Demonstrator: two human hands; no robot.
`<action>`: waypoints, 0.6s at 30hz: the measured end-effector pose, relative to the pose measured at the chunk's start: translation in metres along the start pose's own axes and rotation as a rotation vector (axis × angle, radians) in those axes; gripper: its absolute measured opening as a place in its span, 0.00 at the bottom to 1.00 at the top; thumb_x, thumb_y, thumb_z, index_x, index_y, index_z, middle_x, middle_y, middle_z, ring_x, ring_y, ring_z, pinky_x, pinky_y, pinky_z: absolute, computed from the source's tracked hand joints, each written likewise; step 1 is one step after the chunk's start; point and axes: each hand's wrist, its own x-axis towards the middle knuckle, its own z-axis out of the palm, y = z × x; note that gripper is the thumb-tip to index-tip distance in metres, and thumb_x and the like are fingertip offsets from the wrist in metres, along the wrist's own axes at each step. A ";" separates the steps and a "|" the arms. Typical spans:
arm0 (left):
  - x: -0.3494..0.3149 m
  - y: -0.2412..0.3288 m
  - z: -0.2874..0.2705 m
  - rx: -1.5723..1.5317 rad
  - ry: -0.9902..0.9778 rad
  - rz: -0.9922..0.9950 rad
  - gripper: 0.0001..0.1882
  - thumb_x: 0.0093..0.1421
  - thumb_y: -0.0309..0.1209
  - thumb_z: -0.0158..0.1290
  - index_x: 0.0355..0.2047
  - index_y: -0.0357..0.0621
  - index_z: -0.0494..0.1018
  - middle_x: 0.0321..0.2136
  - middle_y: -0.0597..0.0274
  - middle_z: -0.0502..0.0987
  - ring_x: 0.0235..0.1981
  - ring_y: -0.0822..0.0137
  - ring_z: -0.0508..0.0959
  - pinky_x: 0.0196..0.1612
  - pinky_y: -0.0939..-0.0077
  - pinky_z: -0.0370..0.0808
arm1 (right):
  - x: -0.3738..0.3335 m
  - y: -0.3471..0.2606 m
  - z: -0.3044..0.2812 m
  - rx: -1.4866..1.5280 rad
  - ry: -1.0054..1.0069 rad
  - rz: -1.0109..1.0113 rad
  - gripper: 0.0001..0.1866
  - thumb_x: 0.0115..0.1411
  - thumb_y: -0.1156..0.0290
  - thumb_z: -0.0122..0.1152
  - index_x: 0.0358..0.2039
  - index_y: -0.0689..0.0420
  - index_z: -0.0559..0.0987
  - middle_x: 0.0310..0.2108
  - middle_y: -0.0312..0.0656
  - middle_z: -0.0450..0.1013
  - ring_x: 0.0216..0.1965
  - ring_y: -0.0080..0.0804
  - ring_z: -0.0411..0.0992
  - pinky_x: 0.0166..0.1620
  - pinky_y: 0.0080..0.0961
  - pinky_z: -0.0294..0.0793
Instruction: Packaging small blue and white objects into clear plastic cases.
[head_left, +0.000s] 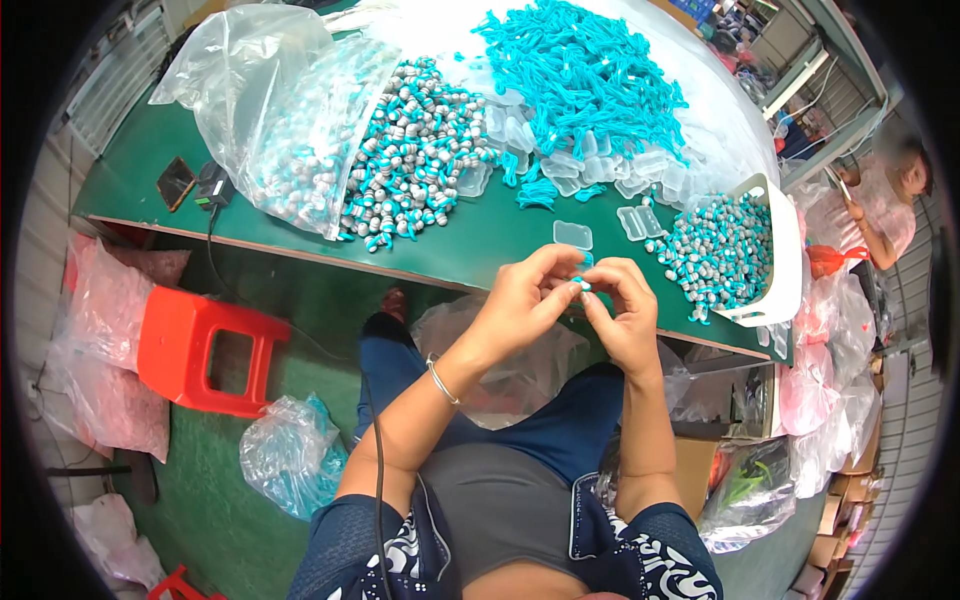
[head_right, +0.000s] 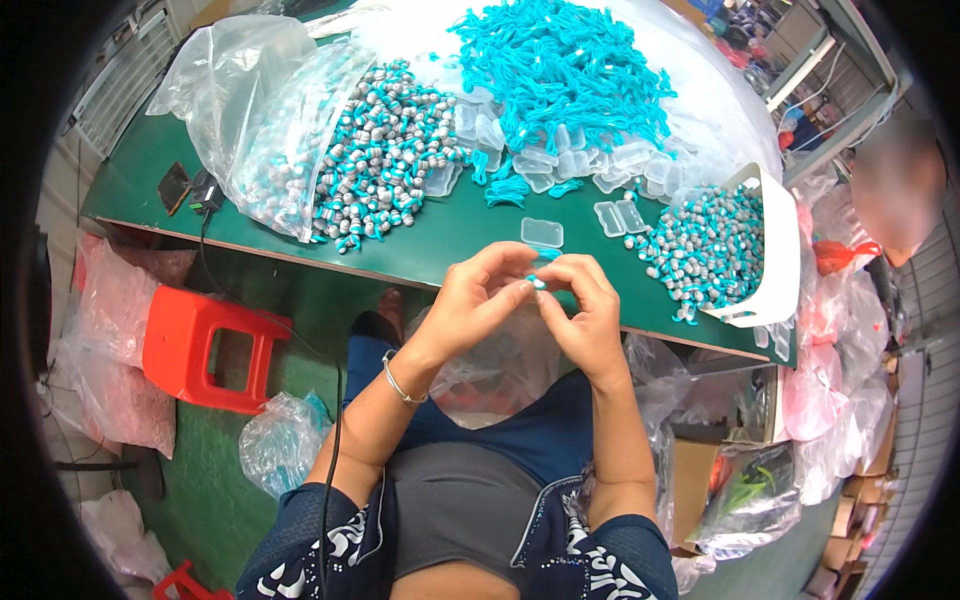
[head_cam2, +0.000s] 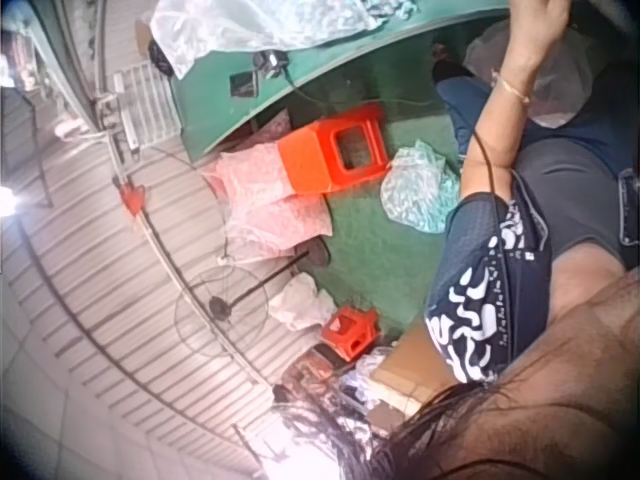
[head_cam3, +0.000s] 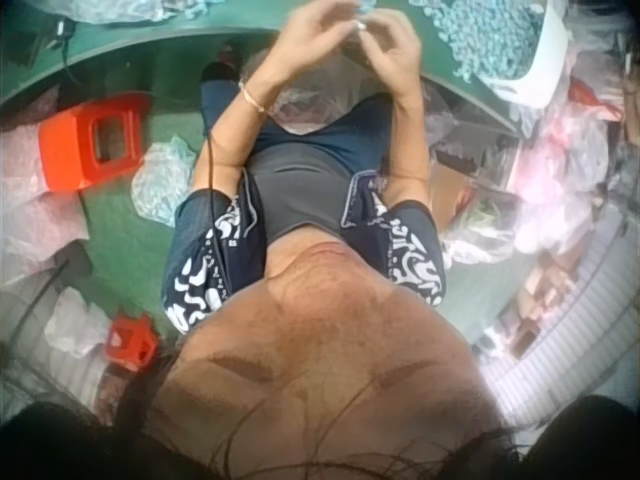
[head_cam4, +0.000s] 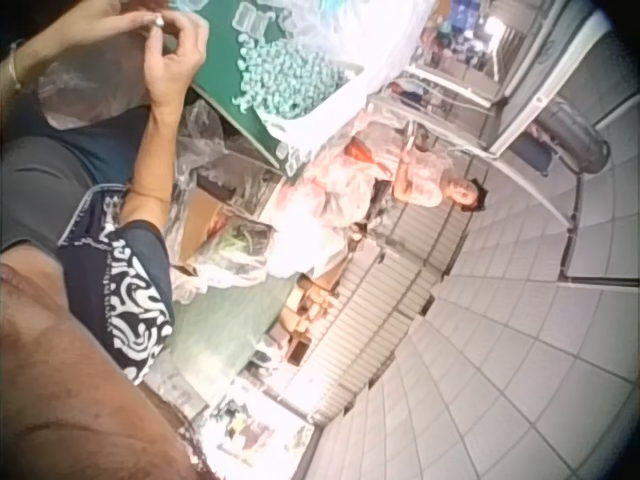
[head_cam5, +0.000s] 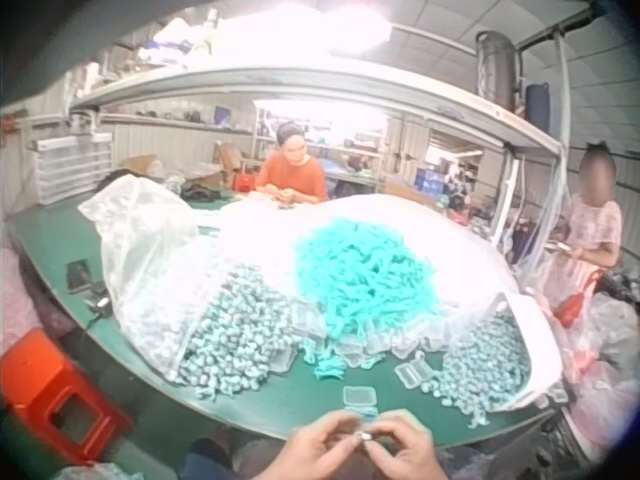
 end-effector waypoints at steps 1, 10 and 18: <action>0.003 0.000 -0.004 0.062 -0.013 0.053 0.15 0.62 0.22 0.56 0.50 0.35 0.73 0.41 0.58 0.80 0.43 0.71 0.79 0.44 0.74 0.79 | 0.001 0.003 -0.002 0.023 0.030 0.002 0.10 0.55 0.85 0.62 0.40 0.64 0.79 0.41 0.42 0.74 0.39 0.27 0.75 0.44 0.24 0.77; 0.032 -0.005 -0.094 1.463 0.542 0.342 0.13 0.50 0.22 0.56 0.35 0.51 0.82 0.35 0.68 0.76 0.41 0.62 0.72 0.46 0.60 0.63 | 0.002 0.087 -0.045 -0.203 0.310 0.105 0.14 0.54 0.86 0.61 0.42 0.61 0.79 0.38 0.36 0.73 0.34 0.20 0.73 0.39 0.18 0.74; 0.034 -0.013 -0.110 1.511 0.503 0.359 0.09 0.49 0.24 0.56 0.31 0.50 0.81 0.35 0.69 0.76 0.41 0.63 0.72 0.46 0.61 0.63 | -0.006 0.102 -0.042 -0.165 0.310 0.131 0.15 0.56 0.85 0.61 0.44 0.61 0.79 0.38 0.37 0.75 0.33 0.19 0.73 0.39 0.19 0.75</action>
